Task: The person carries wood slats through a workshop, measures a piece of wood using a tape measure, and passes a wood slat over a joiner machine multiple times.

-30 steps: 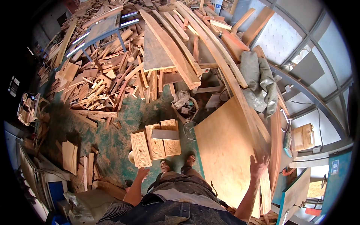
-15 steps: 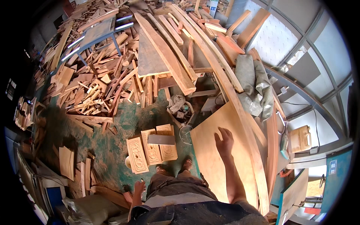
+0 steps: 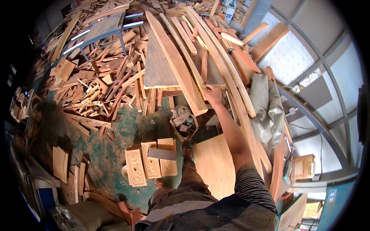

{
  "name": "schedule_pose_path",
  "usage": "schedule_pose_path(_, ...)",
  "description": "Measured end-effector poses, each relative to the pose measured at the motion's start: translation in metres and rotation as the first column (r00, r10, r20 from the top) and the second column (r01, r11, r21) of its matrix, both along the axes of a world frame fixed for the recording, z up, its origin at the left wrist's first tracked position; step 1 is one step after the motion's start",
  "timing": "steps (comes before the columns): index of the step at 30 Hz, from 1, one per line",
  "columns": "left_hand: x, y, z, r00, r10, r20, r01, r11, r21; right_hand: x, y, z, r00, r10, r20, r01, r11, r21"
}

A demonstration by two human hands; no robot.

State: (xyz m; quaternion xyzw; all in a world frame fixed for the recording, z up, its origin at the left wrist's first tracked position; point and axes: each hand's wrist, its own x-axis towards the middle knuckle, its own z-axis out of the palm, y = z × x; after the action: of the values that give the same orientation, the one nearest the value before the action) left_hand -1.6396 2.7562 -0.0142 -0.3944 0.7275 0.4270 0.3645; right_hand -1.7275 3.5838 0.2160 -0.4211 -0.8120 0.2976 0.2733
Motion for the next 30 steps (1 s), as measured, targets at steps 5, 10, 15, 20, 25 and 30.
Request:
schedule_pose_path(5, 0.008, 0.097, -0.007, 0.993, 0.113, 0.023, -0.114, 0.992, 0.045, -0.072, 0.149, -0.034, 0.978, -0.108, 0.177, 0.131, 0.984, -0.124)
schedule_pose_path(10, 0.009, 0.275, 0.059, 0.992, 0.084, -0.098, -0.074, 0.992, 0.102, -0.119, 0.225, -0.006, 0.989, -0.037, 0.146, 0.011, 0.985, 0.173)
schedule_pose_path(15, -0.043, 0.433, 0.096, 0.906, -0.187, -0.379, 0.270, 0.946, 0.178, -0.095, 0.388, 0.024, 0.986, -0.166, 0.009, 0.151, 0.915, 0.375)
schedule_pose_path(20, -0.078, 0.516, 0.113, 0.854, -0.380, -0.355, 0.432, 0.899, 0.076, -0.031, 0.567, 0.005, 0.923, -0.377, 0.076, 0.319, 0.861, 0.396)
schedule_pose_path(25, -0.061, 0.516, 0.138, 0.775, -0.630, -0.044, 0.611, 0.766, -0.199, -0.005, 0.655, 0.004, 0.859, -0.484, 0.163, 0.441, 0.864, 0.244)
schedule_pose_path(30, -0.041, 0.508, 0.149, 0.653, -0.746, 0.133, 0.749, 0.610, -0.258, -0.045, 0.706, -0.015, 0.784, -0.558, 0.273, 0.475, 0.822, 0.315)
